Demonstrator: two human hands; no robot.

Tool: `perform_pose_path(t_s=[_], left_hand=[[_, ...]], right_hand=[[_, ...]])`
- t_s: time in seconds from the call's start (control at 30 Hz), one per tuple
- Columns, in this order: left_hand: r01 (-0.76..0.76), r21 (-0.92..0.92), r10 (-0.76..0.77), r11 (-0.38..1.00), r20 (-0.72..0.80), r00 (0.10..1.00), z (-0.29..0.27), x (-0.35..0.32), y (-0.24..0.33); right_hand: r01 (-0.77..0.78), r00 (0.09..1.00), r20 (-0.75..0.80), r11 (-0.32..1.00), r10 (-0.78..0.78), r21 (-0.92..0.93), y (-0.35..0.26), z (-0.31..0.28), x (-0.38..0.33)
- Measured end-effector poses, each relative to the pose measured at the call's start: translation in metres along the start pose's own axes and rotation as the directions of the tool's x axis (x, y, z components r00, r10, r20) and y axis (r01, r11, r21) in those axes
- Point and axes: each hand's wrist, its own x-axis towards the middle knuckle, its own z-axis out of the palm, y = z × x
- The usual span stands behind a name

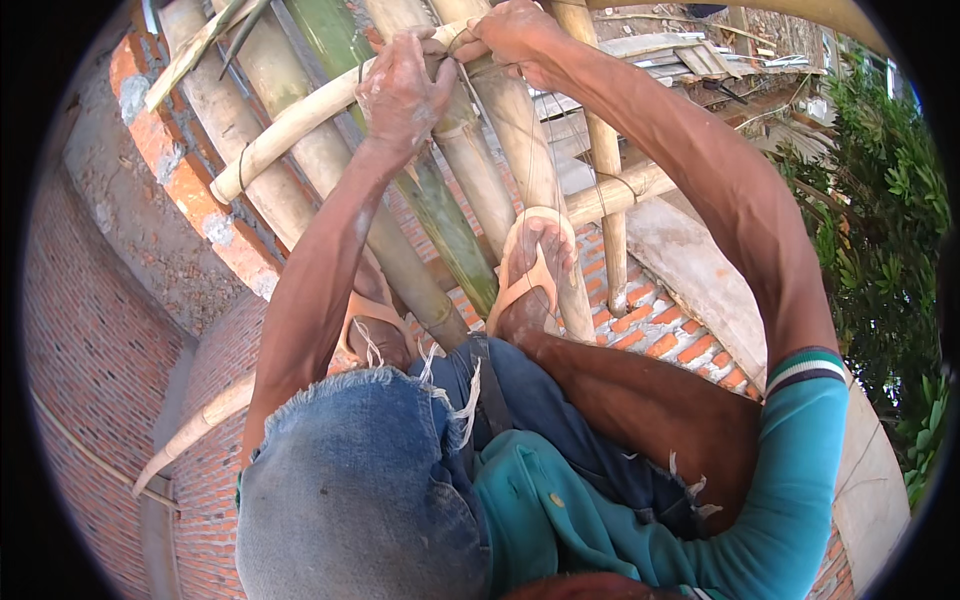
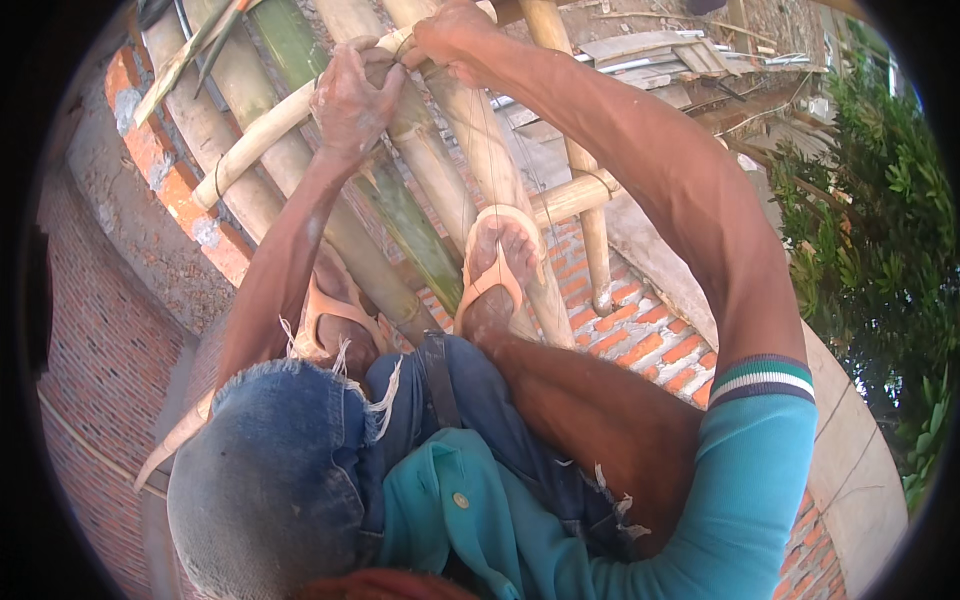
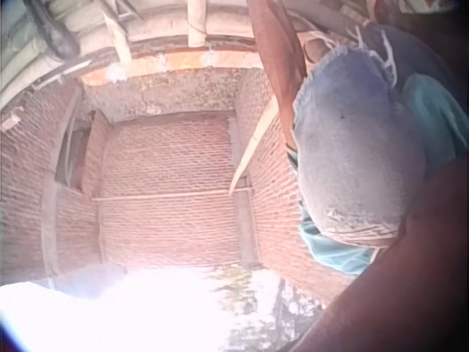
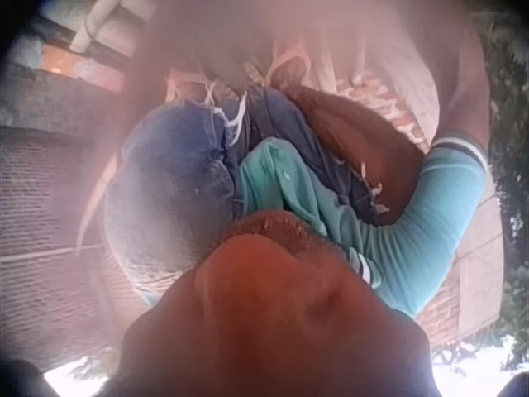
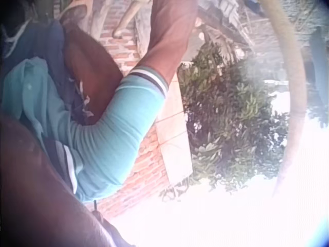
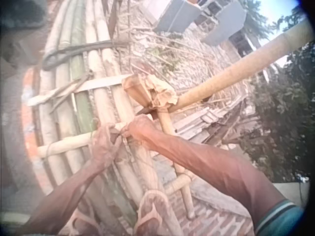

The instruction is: The person is assembling a bamboo scaffolding structure by tying bamboo poles together using wire and a hammer. They secure the poles by wrapping wire around them and hammering the wire to tighten the connections.

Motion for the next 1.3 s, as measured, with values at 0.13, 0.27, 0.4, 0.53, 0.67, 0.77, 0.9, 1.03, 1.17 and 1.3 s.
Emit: perform_pose_path(t_s=[0.13,0.27,0.4,0.53,0.67,0.77,0.9,1.03,1.17,1.3], left_hand=[[0.016,-0.056,-0.015,0.998,0.016,1.000,-0.001,0.001,-0.001],[0.010,-0.069,-0.010,0.998,0.000,1.000,-0.002,0.001,0.001],[-0.013,-0.043,0.014,0.999,0.014,1.000,-0.006,0.004,0.001],[-0.045,-0.131,0.056,0.990,0.083,0.995,-0.014,0.010,-0.005],[-0.087,-0.087,0.096,0.992,0.108,0.990,-0.016,0.011,-0.011],[-0.188,0.015,0.186,0.982,0.086,0.979,-0.015,0.011,-0.013],[-0.264,0.097,0.254,0.960,0.108,0.961,-0.013,0.007,-0.011],[-0.317,0.133,0.297,0.939,0.155,0.942,-0.013,0.010,-0.010],[-0.327,0.138,0.295,0.935,0.213,0.932,-0.015,0.010,-0.010],[-0.326,0.120,0.303,0.938,0.178,0.936,-0.016,0.008,-0.010]], right_hand=[[-0.364,0.924,-0.220,0.892,0.311,-0.267,-0.008,0.003,-0.005],[-0.352,0.914,-0.220,0.936,0.341,-0.013,-0.032,-0.005,-0.043],[-0.178,0.981,-0.094,0.977,0.168,-0.117,-0.049,-0.004,-0.060],[-0.233,0.972,0.046,0.971,0.231,0.057,-0.067,-0.006,-0.054],[-0.383,0.917,0.096,0.790,0.387,0.478,-0.083,-0.023,-0.047],[-0.425,0.898,0.127,0.757,0.421,0.497,-0.095,-0.030,-0.045],[-0.556,0.825,0.373,0.495,0.424,0.668,-0.109,-0.051,-0.055],[-0.638,0.751,0.413,0.404,0.516,0.656,-0.125,-0.090,-0.107],[-0.659,0.751,0.238,0.678,0.616,0.326,-0.146,-0.104,-0.181],[-0.550,0.830,0.216,0.690,0.514,0.470,-0.165,-0.098,-0.213]])
